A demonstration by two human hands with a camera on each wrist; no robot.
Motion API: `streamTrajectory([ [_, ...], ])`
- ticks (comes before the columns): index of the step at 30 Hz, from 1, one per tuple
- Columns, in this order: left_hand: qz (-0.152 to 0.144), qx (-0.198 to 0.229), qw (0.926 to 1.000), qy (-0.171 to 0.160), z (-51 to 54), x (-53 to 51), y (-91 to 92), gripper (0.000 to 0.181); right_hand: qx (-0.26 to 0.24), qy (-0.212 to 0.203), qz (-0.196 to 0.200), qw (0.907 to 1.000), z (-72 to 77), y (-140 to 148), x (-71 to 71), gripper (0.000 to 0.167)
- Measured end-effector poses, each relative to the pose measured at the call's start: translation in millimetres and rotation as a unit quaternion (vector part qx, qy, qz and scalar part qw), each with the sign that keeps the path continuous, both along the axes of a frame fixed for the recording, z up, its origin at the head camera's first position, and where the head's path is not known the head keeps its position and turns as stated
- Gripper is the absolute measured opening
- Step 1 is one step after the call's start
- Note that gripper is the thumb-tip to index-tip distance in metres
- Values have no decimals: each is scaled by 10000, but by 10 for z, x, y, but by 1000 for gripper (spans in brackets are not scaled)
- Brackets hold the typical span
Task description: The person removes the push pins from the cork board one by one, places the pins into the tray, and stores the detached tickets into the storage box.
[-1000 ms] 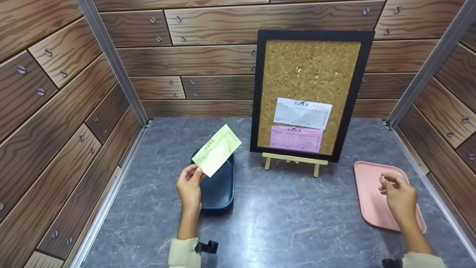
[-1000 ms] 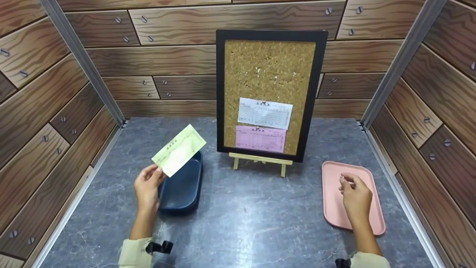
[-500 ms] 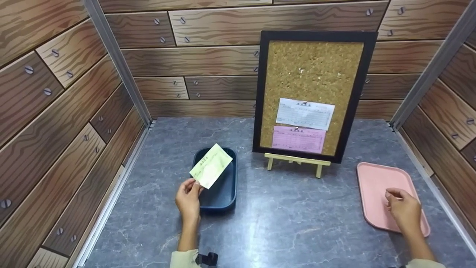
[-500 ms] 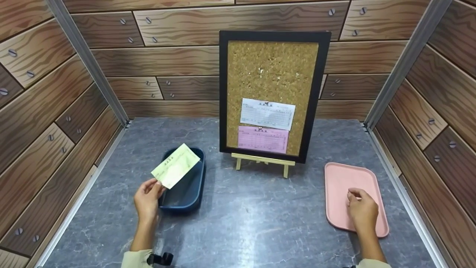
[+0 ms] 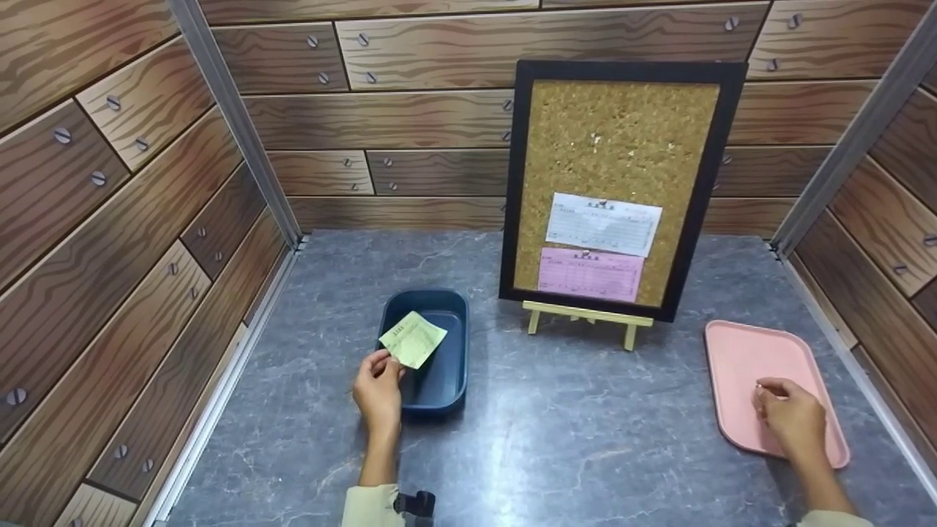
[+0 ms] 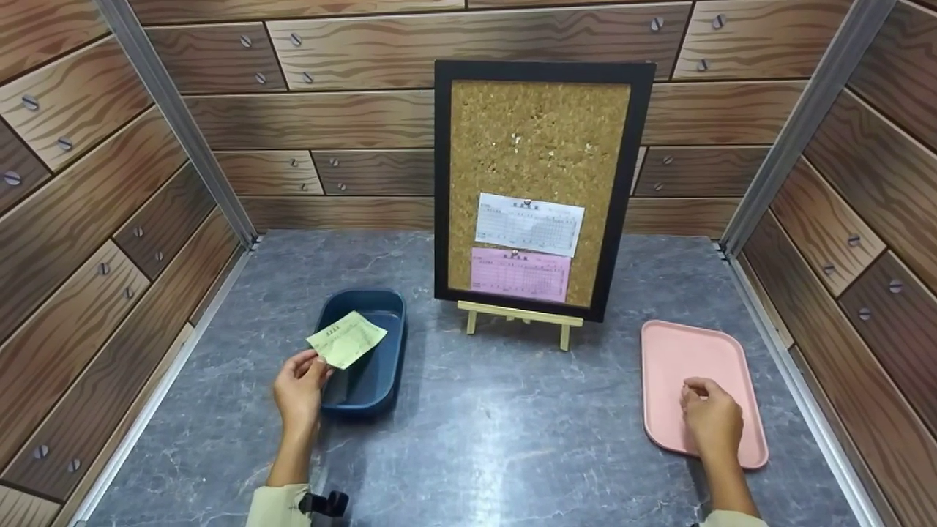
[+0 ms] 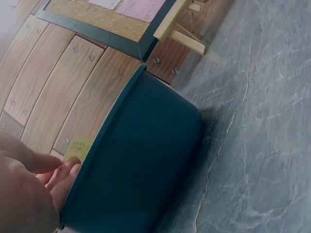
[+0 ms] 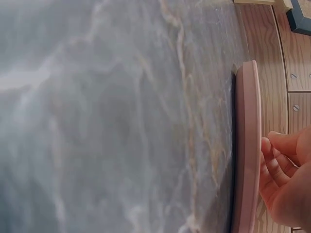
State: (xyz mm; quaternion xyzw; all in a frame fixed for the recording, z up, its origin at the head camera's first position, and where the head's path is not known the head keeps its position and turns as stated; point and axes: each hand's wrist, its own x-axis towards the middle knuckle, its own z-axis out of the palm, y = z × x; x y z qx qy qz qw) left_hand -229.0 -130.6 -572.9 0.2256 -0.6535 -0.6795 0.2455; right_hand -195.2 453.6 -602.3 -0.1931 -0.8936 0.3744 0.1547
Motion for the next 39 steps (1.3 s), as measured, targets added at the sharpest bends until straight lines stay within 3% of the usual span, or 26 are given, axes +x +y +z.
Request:
streamTrajectory([
  [8, -194, -415, 9989, -94, 20, -1, 84, 20, 478, -30, 54, 9988, -27, 27, 5, 21],
  [15, -364, -227, 9991, -20, 54, 76, 114, 18, 458, -62, 11, 9989, -40, 50, 10, 21],
  [22, -521, -329, 9981, 96, 176, 84, 130, 15, 531, 197, -142, 9983, 34, 47, 8, 22],
  [31, -822, -1010, 9913, 176, 383, -80, 286, 15, 102, 520, -94, 9985, 341, -150, -61, 24],
  [39, -1339, -1166, 9806, 833, 523, -319, 543, 17, -139, 1145, 120, 9933, 703, -419, -176, 26],
])
